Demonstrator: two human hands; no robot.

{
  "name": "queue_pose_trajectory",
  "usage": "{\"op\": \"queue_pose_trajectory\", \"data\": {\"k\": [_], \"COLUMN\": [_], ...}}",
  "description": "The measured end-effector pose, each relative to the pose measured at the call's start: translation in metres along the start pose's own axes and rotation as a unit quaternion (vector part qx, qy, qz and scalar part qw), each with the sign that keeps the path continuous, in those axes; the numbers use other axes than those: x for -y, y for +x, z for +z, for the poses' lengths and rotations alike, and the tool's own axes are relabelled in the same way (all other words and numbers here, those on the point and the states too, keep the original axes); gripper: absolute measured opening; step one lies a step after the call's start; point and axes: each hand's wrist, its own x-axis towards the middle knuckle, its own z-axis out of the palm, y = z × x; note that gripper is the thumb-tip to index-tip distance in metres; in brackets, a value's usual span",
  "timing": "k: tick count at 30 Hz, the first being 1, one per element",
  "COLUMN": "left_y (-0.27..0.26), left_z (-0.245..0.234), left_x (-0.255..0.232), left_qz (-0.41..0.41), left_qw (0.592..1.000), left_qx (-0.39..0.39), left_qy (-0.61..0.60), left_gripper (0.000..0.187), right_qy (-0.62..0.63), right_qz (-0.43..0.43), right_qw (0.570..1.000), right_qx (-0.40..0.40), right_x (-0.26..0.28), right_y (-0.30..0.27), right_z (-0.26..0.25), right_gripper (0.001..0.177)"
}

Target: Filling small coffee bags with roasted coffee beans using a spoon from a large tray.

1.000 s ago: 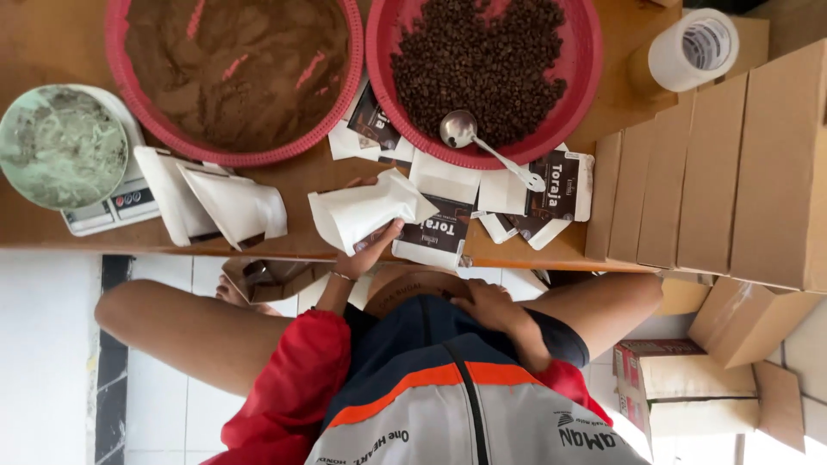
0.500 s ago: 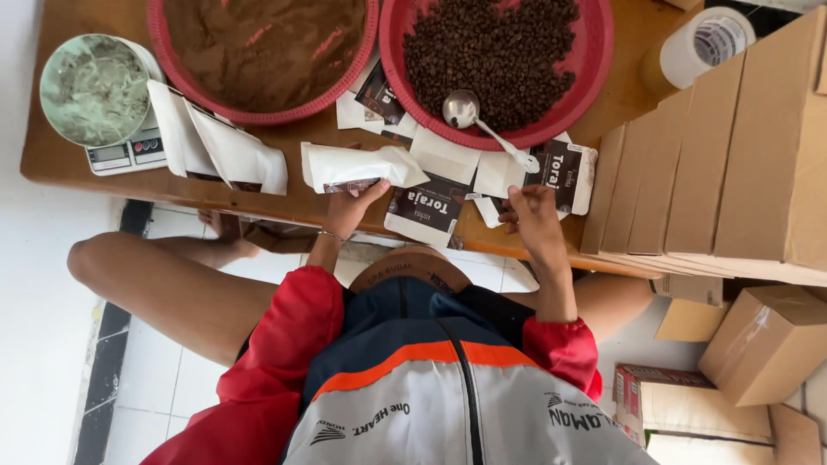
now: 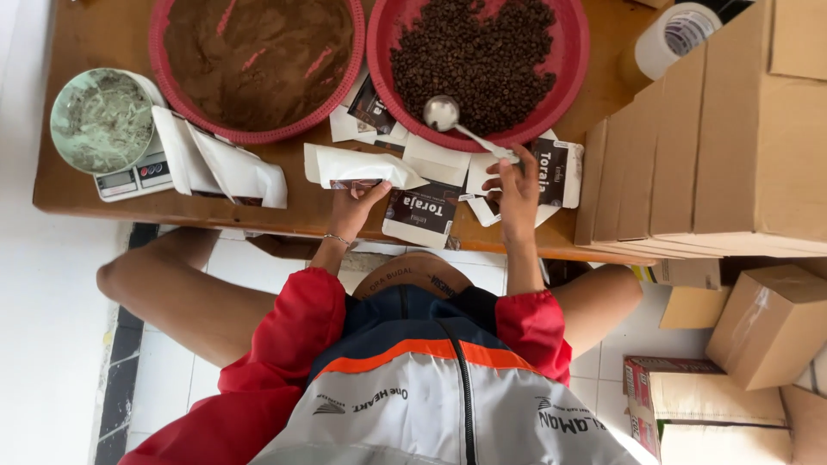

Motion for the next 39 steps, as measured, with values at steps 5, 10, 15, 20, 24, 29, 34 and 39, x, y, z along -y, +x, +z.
{"op": "queue_pose_trajectory", "data": {"k": [5, 10, 15, 20, 24, 29, 34, 39], "left_y": [0.002, 0.009, 0.039, 0.047, 0.056, 0.061, 0.061, 0.062], "left_z": [-0.009, -0.019, 0.003, 0.022, 0.030, 0.035, 0.033, 0.035], "left_x": [-0.045, -0.077, -0.062, -0.060, -0.037, -0.020, -0.024, -0.020], "left_qz": [0.042, 0.101, 0.183, 0.248, 0.222, 0.242, 0.239, 0.285], "left_qw": [0.997, 0.984, 0.974, 0.968, 0.974, 0.968, 0.965, 0.950], "left_qx": [0.010, 0.006, 0.031, 0.034, 0.010, -0.011, -0.024, -0.051], "left_qy": [0.063, 0.146, 0.130, 0.003, 0.054, 0.059, 0.107, 0.116], "left_gripper": [0.066, 0.062, 0.082, 0.081, 0.078, 0.085, 0.084, 0.078], "right_qy": [-0.026, -0.057, -0.138, -0.234, -0.283, -0.381, -0.384, -0.400], "right_qz": [0.004, 0.016, 0.006, -0.029, -0.087, -0.184, -0.202, -0.281], "right_qw": [1.000, 0.998, 0.987, 0.970, 0.955, 0.900, 0.889, 0.861], "right_qx": [-0.007, -0.008, 0.080, 0.053, -0.029, -0.102, -0.144, -0.139], "right_x": [-0.018, -0.025, -0.002, 0.053, 0.092, 0.084, 0.057, 0.041], "right_y": [0.022, 0.041, 0.043, 0.044, 0.062, 0.110, 0.181, 0.236], "right_z": [0.013, 0.021, 0.040, 0.040, 0.024, 0.003, -0.015, -0.015], "right_gripper": [0.040, 0.021, 0.028, 0.030, 0.036, 0.034, 0.034, 0.036]}}
